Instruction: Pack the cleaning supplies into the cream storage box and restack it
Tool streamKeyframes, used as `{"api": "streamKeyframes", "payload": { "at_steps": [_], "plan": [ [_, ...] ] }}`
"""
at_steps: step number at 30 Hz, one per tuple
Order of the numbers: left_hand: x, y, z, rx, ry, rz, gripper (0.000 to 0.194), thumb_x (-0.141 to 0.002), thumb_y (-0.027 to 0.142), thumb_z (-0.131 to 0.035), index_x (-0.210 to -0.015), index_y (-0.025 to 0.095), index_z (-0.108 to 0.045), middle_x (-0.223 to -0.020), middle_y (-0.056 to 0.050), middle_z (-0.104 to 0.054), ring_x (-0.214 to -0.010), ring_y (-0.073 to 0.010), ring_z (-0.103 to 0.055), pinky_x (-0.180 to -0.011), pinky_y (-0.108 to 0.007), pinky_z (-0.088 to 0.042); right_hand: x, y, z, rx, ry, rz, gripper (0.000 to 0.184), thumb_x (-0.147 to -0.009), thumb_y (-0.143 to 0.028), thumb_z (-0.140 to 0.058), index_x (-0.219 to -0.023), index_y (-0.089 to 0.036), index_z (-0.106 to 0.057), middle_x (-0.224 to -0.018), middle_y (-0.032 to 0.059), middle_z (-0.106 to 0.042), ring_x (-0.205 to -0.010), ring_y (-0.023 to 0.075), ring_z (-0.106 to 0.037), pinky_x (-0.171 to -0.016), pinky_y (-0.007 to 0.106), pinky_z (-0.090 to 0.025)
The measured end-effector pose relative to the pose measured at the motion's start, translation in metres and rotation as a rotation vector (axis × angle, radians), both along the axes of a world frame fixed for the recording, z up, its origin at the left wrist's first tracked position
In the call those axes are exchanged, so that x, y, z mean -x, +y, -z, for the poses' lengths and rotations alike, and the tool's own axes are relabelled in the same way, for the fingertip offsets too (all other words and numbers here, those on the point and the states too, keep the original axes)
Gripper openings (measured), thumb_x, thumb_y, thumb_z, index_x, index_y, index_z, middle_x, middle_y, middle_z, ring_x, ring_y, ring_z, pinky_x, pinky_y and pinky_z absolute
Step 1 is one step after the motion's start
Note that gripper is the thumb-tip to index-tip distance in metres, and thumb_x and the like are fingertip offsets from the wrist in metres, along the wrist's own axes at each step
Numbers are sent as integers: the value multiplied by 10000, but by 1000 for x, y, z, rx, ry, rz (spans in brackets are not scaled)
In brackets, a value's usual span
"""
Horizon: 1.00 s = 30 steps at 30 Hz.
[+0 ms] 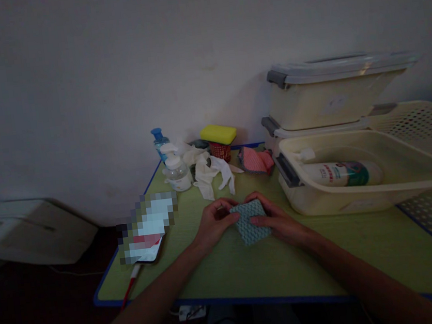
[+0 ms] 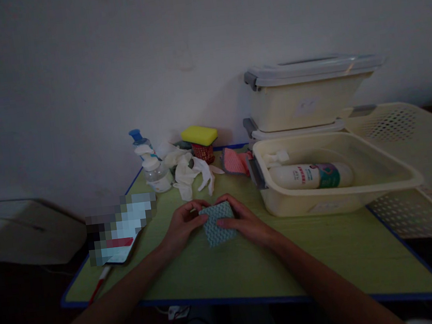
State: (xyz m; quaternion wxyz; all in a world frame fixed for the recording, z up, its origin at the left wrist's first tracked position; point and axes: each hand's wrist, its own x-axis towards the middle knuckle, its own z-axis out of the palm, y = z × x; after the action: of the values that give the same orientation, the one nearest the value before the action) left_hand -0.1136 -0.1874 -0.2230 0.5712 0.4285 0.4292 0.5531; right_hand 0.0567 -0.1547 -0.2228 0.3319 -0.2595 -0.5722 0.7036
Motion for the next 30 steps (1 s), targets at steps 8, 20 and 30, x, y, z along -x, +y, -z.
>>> {"api": "streamKeyframes", "payload": {
  "at_steps": [8, 20, 30],
  "plan": [
    [-1, 0, -2, 29, -42, 5, 305, -512, 278, -753, -583, 147, -487, -845, -28, -624, -723, -136, -558, -670, -242, -407, 0, -1, -2, 46, 13, -14, 427, -604, -347, -734, -875, -224, -429, -744, -46, -460, -647, 99, -457, -554, 211, -367],
    [-3, 1, 1, -8, 14, -9, 360, -564, 373, -738, -677, 168, -464, -834, -18, -614, -747, -144, -570, -681, -260, -418, 1, 1, 2, -55, -78, 75, 440, -577, -359, -754, -823, -211, -420, -724, -51, -418, -652, 98, -414, -556, 214, -347],
    [-6, -1, 1, 56, 15, 71, 575, -494, 321, -800, -918, 201, -431, -843, 6, -566, -737, -124, -567, -661, -251, -440, 0, 2, 3, -125, -118, 166, 422, -568, -349, -746, -812, -204, -434, -721, -49, -403, -646, 98, -393, -545, 217, -324]
  ]
}}
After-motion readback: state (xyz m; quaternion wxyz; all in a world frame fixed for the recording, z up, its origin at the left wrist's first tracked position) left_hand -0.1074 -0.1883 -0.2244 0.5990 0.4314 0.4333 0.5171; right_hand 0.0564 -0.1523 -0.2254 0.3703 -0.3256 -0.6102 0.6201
